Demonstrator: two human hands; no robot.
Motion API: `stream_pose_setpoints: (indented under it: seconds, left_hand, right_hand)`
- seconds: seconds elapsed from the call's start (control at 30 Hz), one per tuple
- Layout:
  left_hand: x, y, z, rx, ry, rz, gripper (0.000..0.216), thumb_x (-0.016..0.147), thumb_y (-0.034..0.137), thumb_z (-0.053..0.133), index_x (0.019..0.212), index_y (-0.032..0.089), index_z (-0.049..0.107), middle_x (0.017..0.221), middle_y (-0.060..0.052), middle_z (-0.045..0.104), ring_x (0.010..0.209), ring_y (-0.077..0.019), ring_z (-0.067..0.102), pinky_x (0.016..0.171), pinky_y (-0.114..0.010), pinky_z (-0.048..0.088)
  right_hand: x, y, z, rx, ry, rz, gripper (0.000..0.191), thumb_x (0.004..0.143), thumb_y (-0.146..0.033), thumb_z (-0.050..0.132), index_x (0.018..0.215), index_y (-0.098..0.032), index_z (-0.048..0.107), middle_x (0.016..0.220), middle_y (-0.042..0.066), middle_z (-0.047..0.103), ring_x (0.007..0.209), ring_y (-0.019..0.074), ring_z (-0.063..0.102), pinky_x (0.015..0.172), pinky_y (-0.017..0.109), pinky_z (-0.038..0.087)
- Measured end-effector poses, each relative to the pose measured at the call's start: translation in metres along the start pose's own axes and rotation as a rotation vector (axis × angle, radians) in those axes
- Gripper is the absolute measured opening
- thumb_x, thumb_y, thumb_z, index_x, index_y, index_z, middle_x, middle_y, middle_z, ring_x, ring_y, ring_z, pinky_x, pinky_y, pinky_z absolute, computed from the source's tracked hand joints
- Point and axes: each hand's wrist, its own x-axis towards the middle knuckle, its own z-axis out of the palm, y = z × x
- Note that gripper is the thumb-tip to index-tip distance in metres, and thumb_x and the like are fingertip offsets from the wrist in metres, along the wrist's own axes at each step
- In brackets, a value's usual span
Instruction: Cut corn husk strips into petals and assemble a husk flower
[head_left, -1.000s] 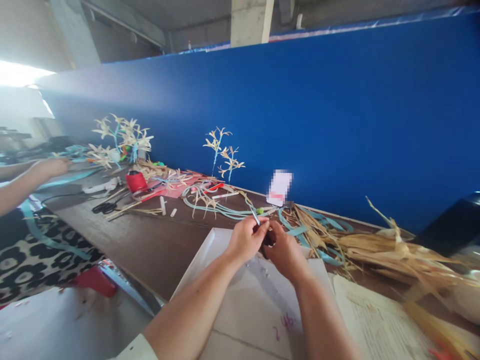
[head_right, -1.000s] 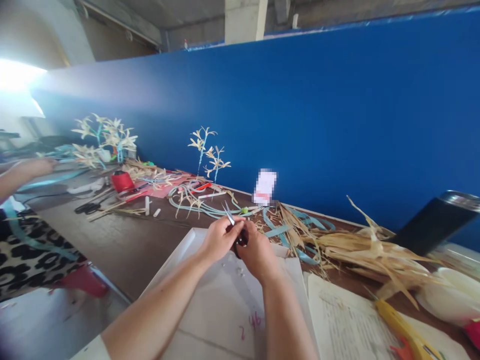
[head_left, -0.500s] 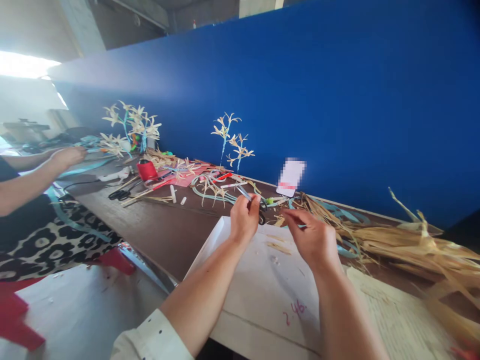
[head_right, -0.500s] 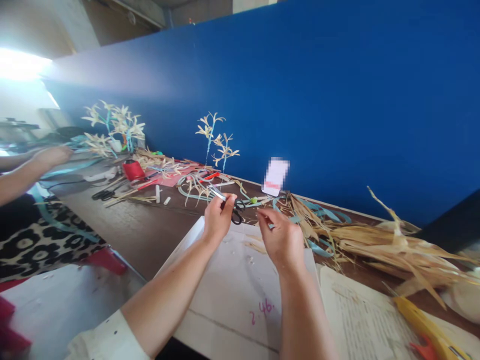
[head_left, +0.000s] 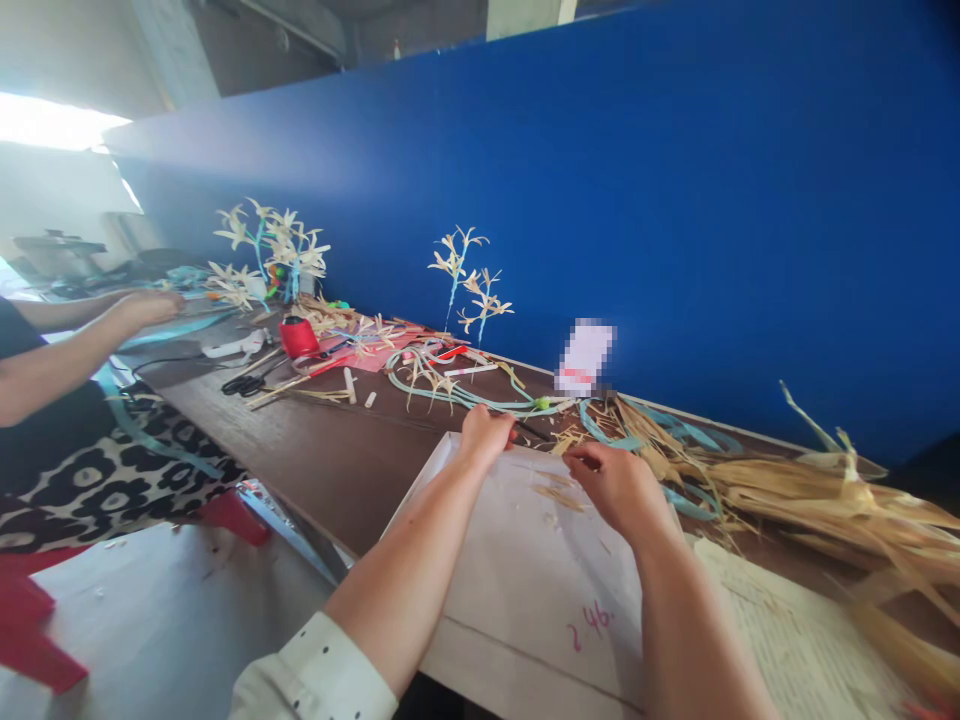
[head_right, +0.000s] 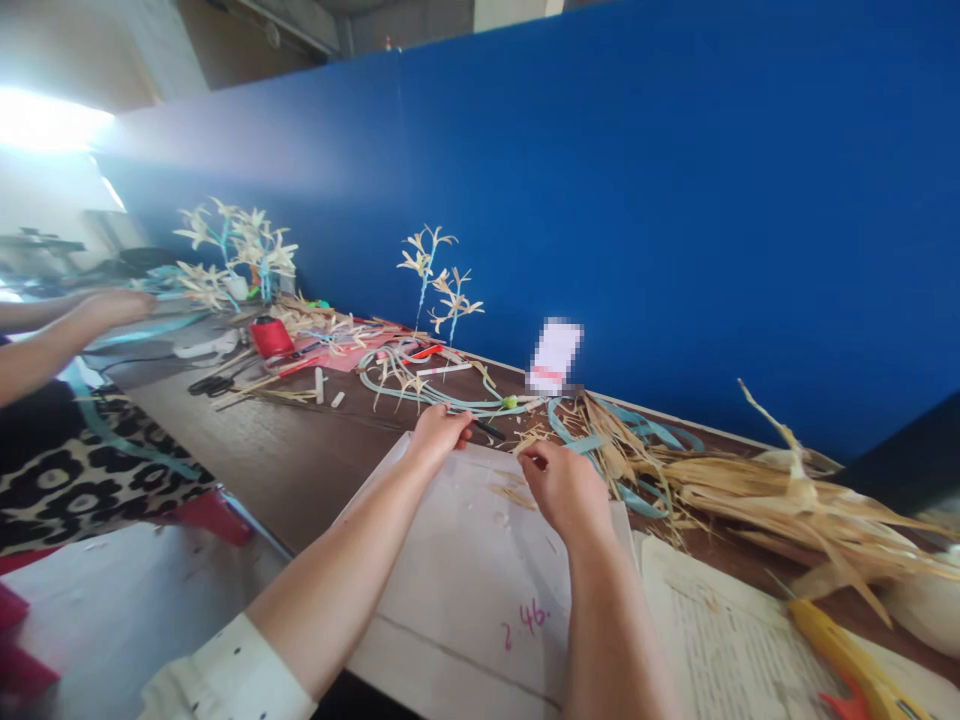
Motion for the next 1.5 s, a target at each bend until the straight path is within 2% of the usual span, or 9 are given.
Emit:
stream_pose_setpoints:
  seconds: [0.27,0.57,0.73,0.87,0.97,1.03,1.13,1.37,1.5]
  left_hand:
    - [-0.004,0.0,-0.006,0.597,0.199,0.265,0.059,0.076,0.019,0.056,0.129,0.003,0.035,0.097,-0.021,0.065,0.099,-0.0269,0.06,0.083,-0.032,0.044]
    - [-0.002,-0.001,-0.005,0.037,0.139,0.142,0.07,0.08,0.018,0.051,0.138,0.011,0.012,0.096,-0.012,0.066,0.058,-0.0132,0.064,0.046,-0.022,0.046]
    - [-0.002,0.002,-0.005,-0.025,0.18,0.159,0.079,0.081,0.019,0.049,0.14,0.011,-0.002,0.105,-0.014,0.062,0.056,-0.0107,0.063,0.046,-0.02,0.046]
    - [-0.005,0.001,-0.007,0.124,0.249,0.327,0.073,0.081,0.018,0.049,0.141,0.012,0.007,0.1,-0.01,0.065,0.065,-0.0122,0.063,0.063,-0.025,0.049]
    - [-0.011,0.004,-0.007,0.28,0.271,0.472,0.052,0.08,0.018,0.051,0.13,0.015,0.038,0.094,-0.006,0.066,0.077,-0.0142,0.061,0.079,-0.029,0.047]
    - [-0.015,0.006,-0.006,0.356,0.216,0.543,0.033,0.079,0.019,0.052,0.112,0.018,0.057,0.093,-0.004,0.066,0.078,-0.014,0.06,0.081,-0.029,0.045]
    - [-0.02,0.008,-0.005,0.42,0.077,0.609,0.022,0.079,0.023,0.052,0.095,0.021,0.066,0.089,-0.002,0.066,0.077,-0.0133,0.059,0.079,-0.026,0.045]
    - [-0.029,0.006,-0.006,0.61,-0.352,0.714,0.02,0.078,0.027,0.055,0.091,0.022,0.068,0.091,-0.003,0.066,0.077,-0.0143,0.059,0.071,-0.024,0.045]
    - [-0.029,0.002,-0.007,0.716,-0.449,0.767,0.023,0.077,0.02,0.052,0.093,0.022,0.069,0.093,-0.004,0.063,0.079,-0.0158,0.06,0.071,-0.024,0.044]
  right_hand:
    - [-0.004,-0.004,-0.005,-0.142,-0.102,-0.001,0.021,0.074,-0.039,0.054,0.079,-0.031,0.073,0.073,0.002,0.069,0.067,0.0201,0.061,0.05,0.026,0.031]
    - [-0.007,-0.005,0.002,-0.176,-0.095,-0.005,0.017,0.071,-0.03,0.055,0.068,-0.029,0.071,0.063,0.004,0.066,0.059,0.0189,0.06,0.047,0.026,0.029]
    - [-0.006,-0.006,0.004,-0.236,-0.128,0.045,0.017,0.071,-0.027,0.053,0.069,-0.028,0.07,0.066,0.005,0.066,0.062,0.0209,0.06,0.05,0.027,0.032]
    - [-0.005,-0.008,0.004,-0.266,-0.17,0.075,0.018,0.071,-0.026,0.051,0.073,-0.029,0.069,0.071,0.005,0.066,0.065,0.022,0.061,0.054,0.029,0.036]
    - [-0.004,-0.007,0.004,-0.26,-0.163,0.074,0.017,0.072,-0.028,0.052,0.072,-0.028,0.069,0.071,0.006,0.067,0.066,0.0226,0.061,0.054,0.029,0.035]
    - [-0.004,-0.006,0.004,-0.241,-0.155,0.074,0.016,0.072,-0.029,0.052,0.07,-0.027,0.068,0.07,0.006,0.067,0.065,0.0221,0.06,0.053,0.029,0.034]
    - [-0.004,-0.004,0.002,-0.194,-0.165,0.074,0.016,0.073,-0.03,0.051,0.067,-0.026,0.066,0.066,0.004,0.066,0.06,0.0195,0.058,0.051,0.028,0.032]
    - [-0.003,0.005,-0.005,0.083,-0.174,-0.02,0.019,0.072,-0.032,0.053,0.07,-0.022,0.068,0.062,0.0,0.064,0.054,0.0144,0.055,0.05,0.024,0.033]
    - [-0.003,0.008,-0.008,0.162,-0.202,-0.044,0.023,0.073,-0.035,0.051,0.069,-0.02,0.068,0.056,-0.002,0.061,0.052,0.0141,0.053,0.048,0.024,0.033]
